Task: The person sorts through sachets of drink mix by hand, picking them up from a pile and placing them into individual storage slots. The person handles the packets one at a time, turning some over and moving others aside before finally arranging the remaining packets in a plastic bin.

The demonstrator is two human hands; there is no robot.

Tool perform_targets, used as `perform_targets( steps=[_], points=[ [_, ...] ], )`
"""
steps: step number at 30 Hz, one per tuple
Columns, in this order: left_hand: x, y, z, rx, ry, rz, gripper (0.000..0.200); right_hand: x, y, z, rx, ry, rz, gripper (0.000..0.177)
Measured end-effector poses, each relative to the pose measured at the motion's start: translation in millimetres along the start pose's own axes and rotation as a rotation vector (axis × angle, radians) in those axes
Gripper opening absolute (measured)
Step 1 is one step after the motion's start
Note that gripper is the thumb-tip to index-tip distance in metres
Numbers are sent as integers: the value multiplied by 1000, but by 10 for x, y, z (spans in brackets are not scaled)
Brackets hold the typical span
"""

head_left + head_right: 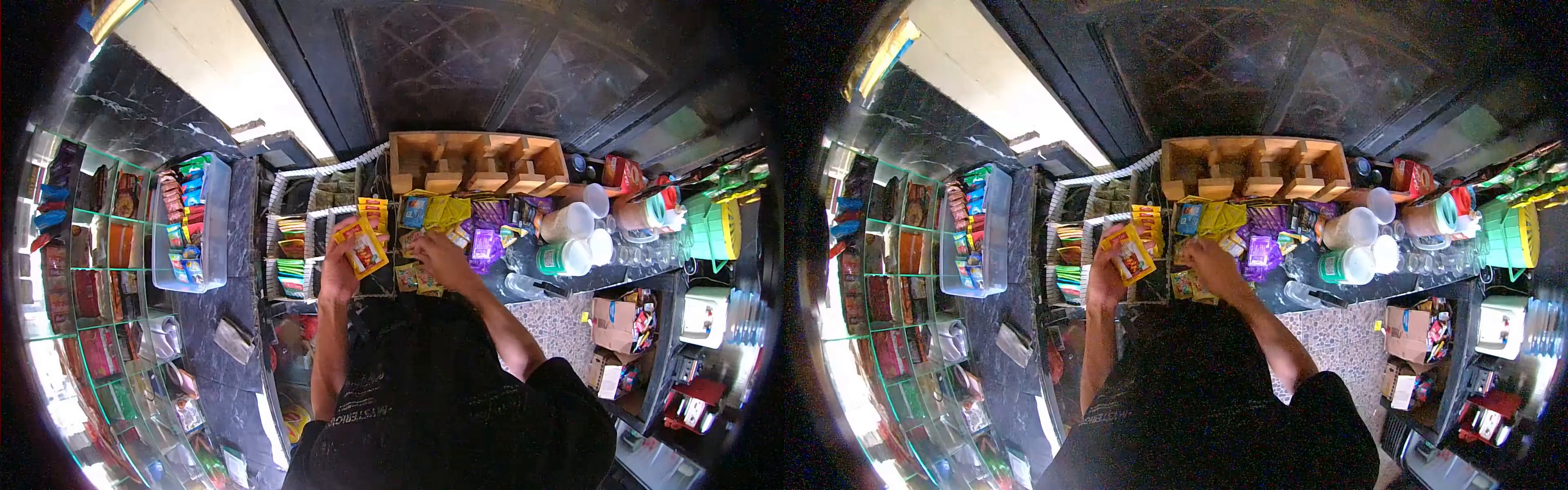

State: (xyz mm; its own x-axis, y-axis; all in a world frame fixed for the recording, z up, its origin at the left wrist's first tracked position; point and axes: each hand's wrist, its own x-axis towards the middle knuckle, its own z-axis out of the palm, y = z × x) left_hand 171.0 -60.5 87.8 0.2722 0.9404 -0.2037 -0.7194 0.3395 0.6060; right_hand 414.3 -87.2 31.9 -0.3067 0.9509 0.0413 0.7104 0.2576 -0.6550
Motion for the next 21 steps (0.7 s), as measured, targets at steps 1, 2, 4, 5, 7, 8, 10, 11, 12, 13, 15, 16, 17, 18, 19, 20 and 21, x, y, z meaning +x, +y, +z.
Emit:
perform_targets(
  steps=[1,2,4,5,7,8,10,11,12,13,15,16,17,18,19,20,21],
  points=[
    [15,-22,-44,27,31,-33,33,28,-66,-198,29,-30,39,20],
    [29,-47,-83,55,62,-67,32,59,-80,-336,29,-27,42,20],
    [67,-113,-128,118,80,-85,30,123,-92,-595,83,46,-21,14],
    [86,-149,-143,180,101,-102,29,138,-162,-754,82,50,-20,14],
    [127,-198,-118,218,107,-89,28,163,-358,-1069,213,98,-129,6],
    [146,-207,-93,193,114,-132,28,171,-453,-1188,212,99,-130,6],
    [176,-308,-84,150,109,-156,30,171,-576,-1343,387,19,-148,11],
    [180,-291,-30,151,107,-155,30,184,-577,-1347,386,21,-149,11],
    [184,-260,23,170,69,-286,35,203,-582,-1346,439,-10,-205,12],
    [183,-244,72,189,31,-418,41,217,-586,-1342,491,-42,-260,14],
    [137,-291,160,198,-87,-459,58,271,-596,-1291,494,-24,-289,14],
    [91,-346,221,213,-121,-406,60,306,-589,-1251,502,-5,-319,14],
    [43,-367,286,228,-156,-354,63,333,-547,-1195,501,-5,-322,14],
    [2,-350,337,91,-192,-369,53,358,-485,-1125,515,60,-318,13],
    [-2,-331,350,92,-193,-368,53,376,-425,-1068,530,125,-315,11],
    [-8,-302,363,181,-222,-331,47,385,-391,-1048,530,124,-316,11],
    [-18,-276,379,270,-250,-292,44,386,-352,-1040,482,156,-289,13]
  ],
)
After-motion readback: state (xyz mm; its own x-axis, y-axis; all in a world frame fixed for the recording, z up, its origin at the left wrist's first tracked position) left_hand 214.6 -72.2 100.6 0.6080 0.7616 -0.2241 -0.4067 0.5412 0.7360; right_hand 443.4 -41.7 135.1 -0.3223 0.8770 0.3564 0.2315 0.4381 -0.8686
